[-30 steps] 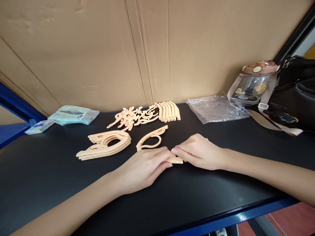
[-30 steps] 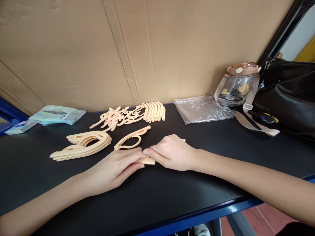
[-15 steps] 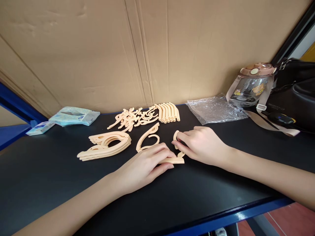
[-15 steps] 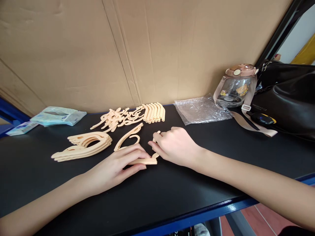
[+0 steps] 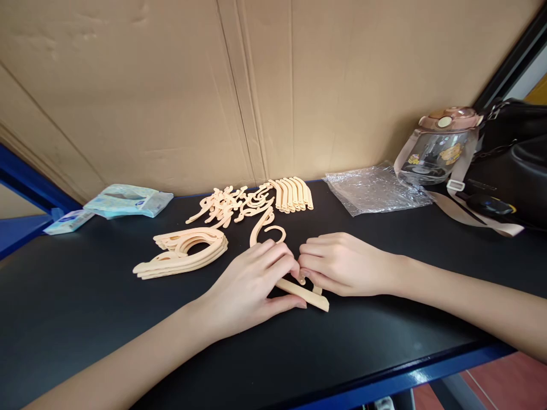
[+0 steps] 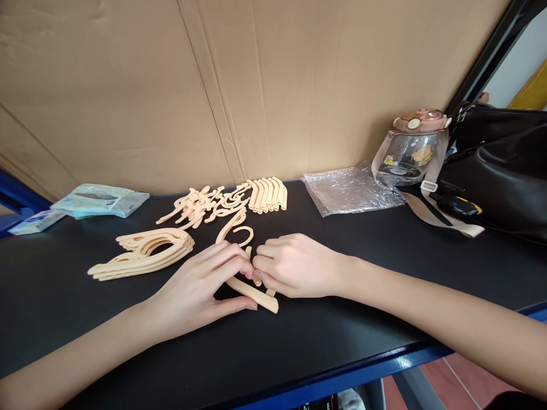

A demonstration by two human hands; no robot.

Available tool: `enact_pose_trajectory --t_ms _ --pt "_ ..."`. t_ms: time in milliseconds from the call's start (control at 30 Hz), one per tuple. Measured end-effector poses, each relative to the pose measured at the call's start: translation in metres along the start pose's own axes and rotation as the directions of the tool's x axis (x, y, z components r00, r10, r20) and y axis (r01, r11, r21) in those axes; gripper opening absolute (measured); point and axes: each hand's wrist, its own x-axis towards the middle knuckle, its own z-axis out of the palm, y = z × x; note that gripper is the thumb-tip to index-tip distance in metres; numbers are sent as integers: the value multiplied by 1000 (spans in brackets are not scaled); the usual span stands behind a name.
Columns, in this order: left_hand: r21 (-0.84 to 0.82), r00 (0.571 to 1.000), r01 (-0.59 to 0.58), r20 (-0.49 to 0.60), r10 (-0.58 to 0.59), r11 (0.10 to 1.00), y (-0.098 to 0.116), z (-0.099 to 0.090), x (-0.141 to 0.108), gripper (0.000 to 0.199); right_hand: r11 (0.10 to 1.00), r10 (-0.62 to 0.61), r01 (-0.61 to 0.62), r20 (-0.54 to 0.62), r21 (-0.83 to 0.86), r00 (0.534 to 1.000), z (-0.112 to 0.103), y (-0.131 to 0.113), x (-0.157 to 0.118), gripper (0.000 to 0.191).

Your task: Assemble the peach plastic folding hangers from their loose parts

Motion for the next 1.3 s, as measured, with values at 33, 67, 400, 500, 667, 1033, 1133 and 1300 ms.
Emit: enact_pose_trajectory --t_ms 33,67,400,500,667,1033,1133,1300 --pt "30 1000 27 -11 -27 999 0 0 0 34 1000 -10 9 5 17 1000 0 -1 0 30" --pt "57 998 56 -26 -54 997 -1 1 0 41 999 -19 19 12 33 1000 -1 -2 0 29" --pt "63 975 220 16 -221 973 -9 2 -1 88 982 26 -39 69 186 997 -10 -7 1 34" --pt "5 965 254 59 -254 967 -11 2 -3 90 969 35 -54 83 242 996 -11 -6 1 30" --pt "-100 961 275 39 -272 956 -12 0 -5 73 962 44 -66 87 265 995 -9 -7 0 23" --pt "-113 950 292 -82 -302 950 -19 2 -8 53 995 91 -90 -29 43 995 0 12 -1 26" --pt "-96 970 231 -48 -237 968 -19 3 -7 60 988 152 -152 -68 3 986 4 19 -2 29" --pt "-127 978 199 -32 -204 972 -16 1 -5 60 952 305 -305 -119 18 945 5 21 -2 17"
